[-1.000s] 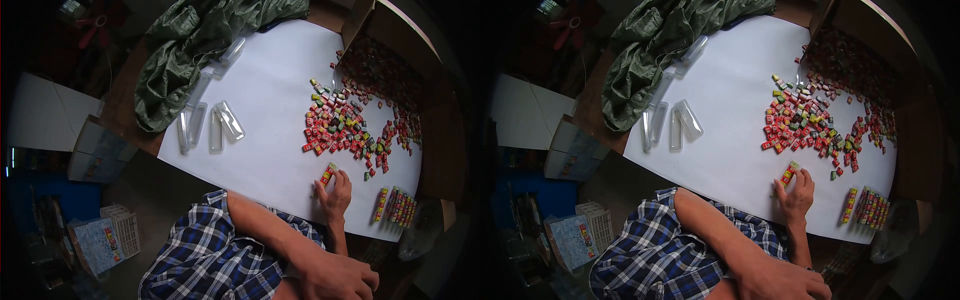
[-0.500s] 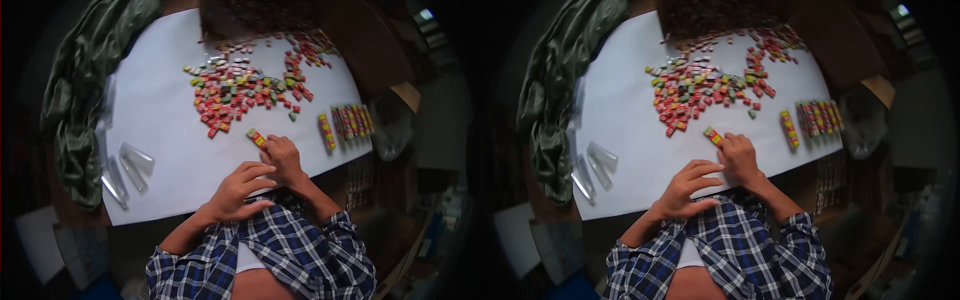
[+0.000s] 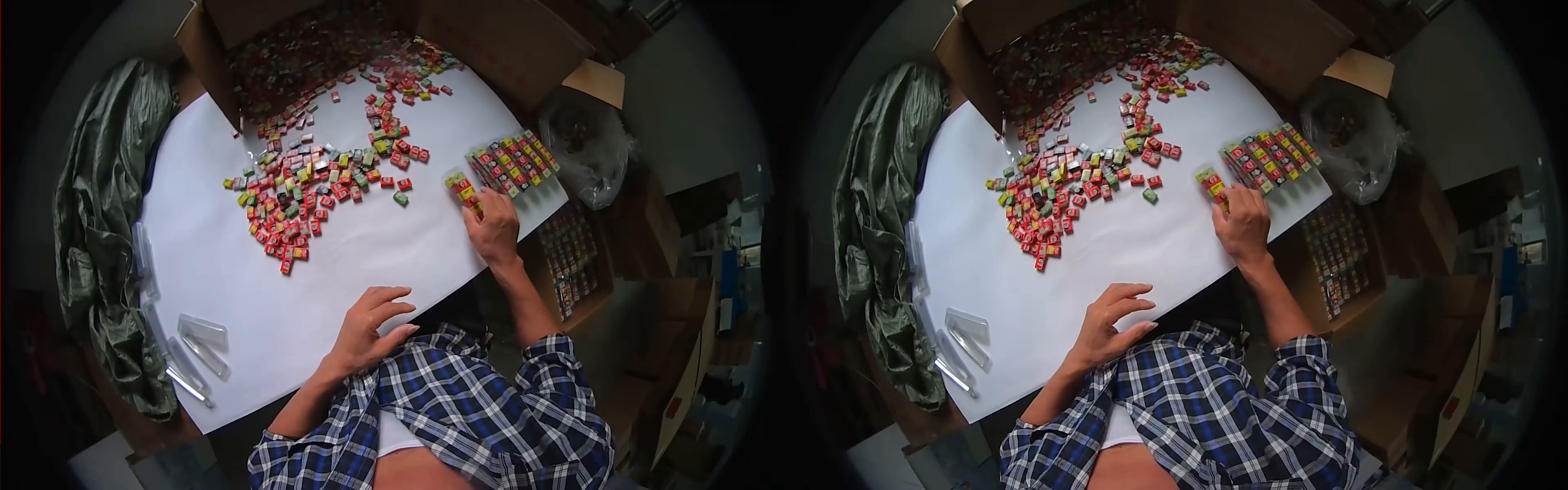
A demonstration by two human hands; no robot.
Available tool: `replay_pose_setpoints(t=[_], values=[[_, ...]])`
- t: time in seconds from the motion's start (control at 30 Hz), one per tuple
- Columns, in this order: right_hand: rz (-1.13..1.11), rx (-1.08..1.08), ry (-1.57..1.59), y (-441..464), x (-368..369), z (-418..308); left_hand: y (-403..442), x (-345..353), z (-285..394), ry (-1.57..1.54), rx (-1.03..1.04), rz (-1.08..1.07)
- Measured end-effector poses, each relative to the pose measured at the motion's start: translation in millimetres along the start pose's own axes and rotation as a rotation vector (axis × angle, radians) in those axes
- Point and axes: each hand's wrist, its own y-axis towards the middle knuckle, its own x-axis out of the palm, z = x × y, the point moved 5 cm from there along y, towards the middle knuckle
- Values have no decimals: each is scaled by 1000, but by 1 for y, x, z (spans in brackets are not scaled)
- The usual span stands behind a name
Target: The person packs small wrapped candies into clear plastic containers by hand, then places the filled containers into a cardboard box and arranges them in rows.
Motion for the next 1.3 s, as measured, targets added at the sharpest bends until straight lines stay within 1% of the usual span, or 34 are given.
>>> replay_pose_setpoints(t=[0.1, 0.2, 0.23, 0.3, 0.43, 0.53, 0.57, 0.67, 0.7, 0.8, 0.93, 1.1, 1.17, 1.2, 1.27, 1.3], values=[[29, 10, 32, -9, -2, 5, 14, 4, -4, 20, -13, -19], [53, 56, 87, -22, -6, 8, 38, -1, -28, -2, -63, 62], [66, 85, 119, -26, -10, 10, 52, 2, -37, 4, -64, 48], [94, 127, 147, -35, -19, 17, 86, 1, -63, -174, -250, 218], [190, 115, 170, -48, -38, 33, 157, 6, -74, -134, -297, 210], [55, 561, 316, -61, -35, 75, 212, 16, -78, -127, -336, 193], [63, 567, 318, -59, -34, 81, 232, 22, -81, -122, -333, 185], [117, 660, 517, -56, -22, 100, 280, 44, -92, 206, -303, 96], [125, 667, 518, -56, -21, 103, 288, 50, -96, 210, -300, 87], [74, 742, 595, -55, -11, 107, 311, 66, -104, 241, -366, -60], [109, 735, 648, -53, -8, 110, 317, 72, -99, 341, -327, -115], [73, 780, 676, -53, 0, 112, 311, 76, -91, 367, -399, -165], [79, 737, 654, -59, -1, 112, 306, 80, -85, 496, -373, -115], [93, 772, 627, -64, -5, 115, 304, 86, -83, 479, -362, -156], [91, 750, 677, -65, -10, 112, 301, 85, -79, 503, -336, -120], [106, 769, 664, -68, -11, 113, 300, 87, -78, 497, -324, -144]])
